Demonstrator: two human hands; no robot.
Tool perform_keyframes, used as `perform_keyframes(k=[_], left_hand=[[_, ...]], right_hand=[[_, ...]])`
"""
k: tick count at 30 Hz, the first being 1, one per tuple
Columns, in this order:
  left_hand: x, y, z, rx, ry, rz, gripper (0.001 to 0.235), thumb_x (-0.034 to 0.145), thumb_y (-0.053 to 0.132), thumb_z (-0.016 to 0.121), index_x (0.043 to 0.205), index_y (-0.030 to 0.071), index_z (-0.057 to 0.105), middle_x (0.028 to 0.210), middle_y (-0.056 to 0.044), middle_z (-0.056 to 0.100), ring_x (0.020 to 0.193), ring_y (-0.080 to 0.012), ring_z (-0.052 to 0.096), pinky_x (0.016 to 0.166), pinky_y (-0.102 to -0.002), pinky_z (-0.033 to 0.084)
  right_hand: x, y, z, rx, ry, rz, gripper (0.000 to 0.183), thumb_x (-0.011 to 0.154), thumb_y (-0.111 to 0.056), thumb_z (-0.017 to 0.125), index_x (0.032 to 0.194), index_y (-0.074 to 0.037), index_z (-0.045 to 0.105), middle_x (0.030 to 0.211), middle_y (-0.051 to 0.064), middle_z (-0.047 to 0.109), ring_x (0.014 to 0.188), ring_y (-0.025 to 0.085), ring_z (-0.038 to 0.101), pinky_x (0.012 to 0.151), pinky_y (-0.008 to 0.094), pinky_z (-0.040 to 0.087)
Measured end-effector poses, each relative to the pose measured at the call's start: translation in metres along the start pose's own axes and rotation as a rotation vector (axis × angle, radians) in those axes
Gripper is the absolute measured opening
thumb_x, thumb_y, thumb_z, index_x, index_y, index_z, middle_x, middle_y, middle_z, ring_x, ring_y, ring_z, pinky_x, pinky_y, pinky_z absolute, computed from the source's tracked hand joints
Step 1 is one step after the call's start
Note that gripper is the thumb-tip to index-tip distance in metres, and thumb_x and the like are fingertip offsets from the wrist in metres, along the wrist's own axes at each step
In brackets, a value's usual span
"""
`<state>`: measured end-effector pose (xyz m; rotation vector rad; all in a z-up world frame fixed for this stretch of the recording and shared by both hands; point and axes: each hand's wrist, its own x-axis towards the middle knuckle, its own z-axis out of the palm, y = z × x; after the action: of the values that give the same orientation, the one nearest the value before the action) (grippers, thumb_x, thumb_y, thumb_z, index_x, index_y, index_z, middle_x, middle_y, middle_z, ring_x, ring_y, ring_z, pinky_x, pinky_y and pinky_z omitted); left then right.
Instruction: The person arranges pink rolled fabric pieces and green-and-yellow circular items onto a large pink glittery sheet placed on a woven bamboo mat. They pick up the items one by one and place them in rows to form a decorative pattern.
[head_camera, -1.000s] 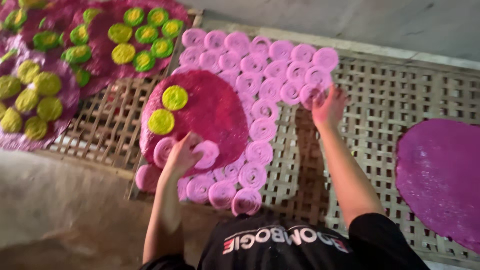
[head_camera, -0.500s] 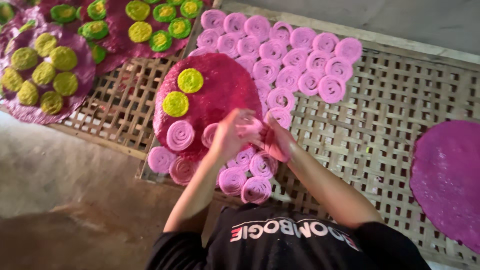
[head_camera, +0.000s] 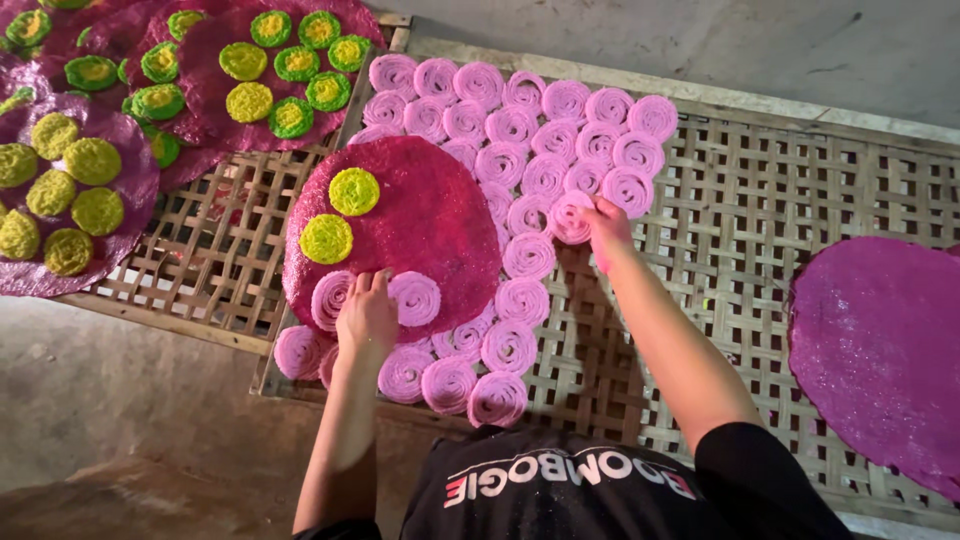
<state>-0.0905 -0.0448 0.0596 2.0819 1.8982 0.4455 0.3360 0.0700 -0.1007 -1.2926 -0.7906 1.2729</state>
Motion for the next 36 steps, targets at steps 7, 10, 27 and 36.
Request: perform_keyframes(k=[7,10,27,36], left_hand=[[0.002,-0.017,0.011,0.083,-0.063,-0.034,0.032,0.081,0.017,0.073,0.109,0.006,0.062,0.106,-0.018,0.066,0.107,-0.04,0.064,0.09,-0.05,0.052],[0.005,-0.018,0.018,0.009,-0.091,-0.031,0.028,0.081,0.016,0.072,0.106,0.008,0.063,0.103,-0.017,0.067,0.103,-0.0391,0.064,0.086,-0.05,0.052],[0.034,0.124,0.029,-0.687,-0.256,0.174,0.032,0.078,0.012,0.088,0.104,0.008,0.07,0.097,-0.01,0.072,0.082,-0.0195,0.071,0.07,-0.033,0.058],[0.164,-0.058,0.038,0.138,0.23,-0.232,0.053,0.089,0.022,0.076,0.134,0.001,0.056,0.133,-0.024,0.057,0.121,-0.0394,0.054,0.092,-0.048,0.05]], right_hand=[[-0.001,0.0,-0.001,-0.283,0.018,-0.15,0.038,0.088,-0.003,0.062,0.125,-0.002,0.069,0.112,0.007,0.075,0.099,0.016,0.069,0.089,0.029,0.055],[-0.016,-0.016,0.013,-0.61,0.094,-0.32,0.037,0.088,-0.008,0.067,0.125,-0.003,0.068,0.109,0.012,0.073,0.099,0.026,0.07,0.088,0.037,0.055],[-0.138,-0.063,0.065,0.386,-0.262,0.526,0.05,0.101,-0.035,0.048,0.131,0.004,0.055,0.124,0.018,0.07,0.115,0.028,0.07,0.099,0.04,0.058],[-0.039,-0.018,-0.055,0.176,0.176,0.116,0.036,0.09,-0.002,0.064,0.126,0.003,0.064,0.118,0.014,0.074,0.105,0.026,0.073,0.091,0.037,0.061]])
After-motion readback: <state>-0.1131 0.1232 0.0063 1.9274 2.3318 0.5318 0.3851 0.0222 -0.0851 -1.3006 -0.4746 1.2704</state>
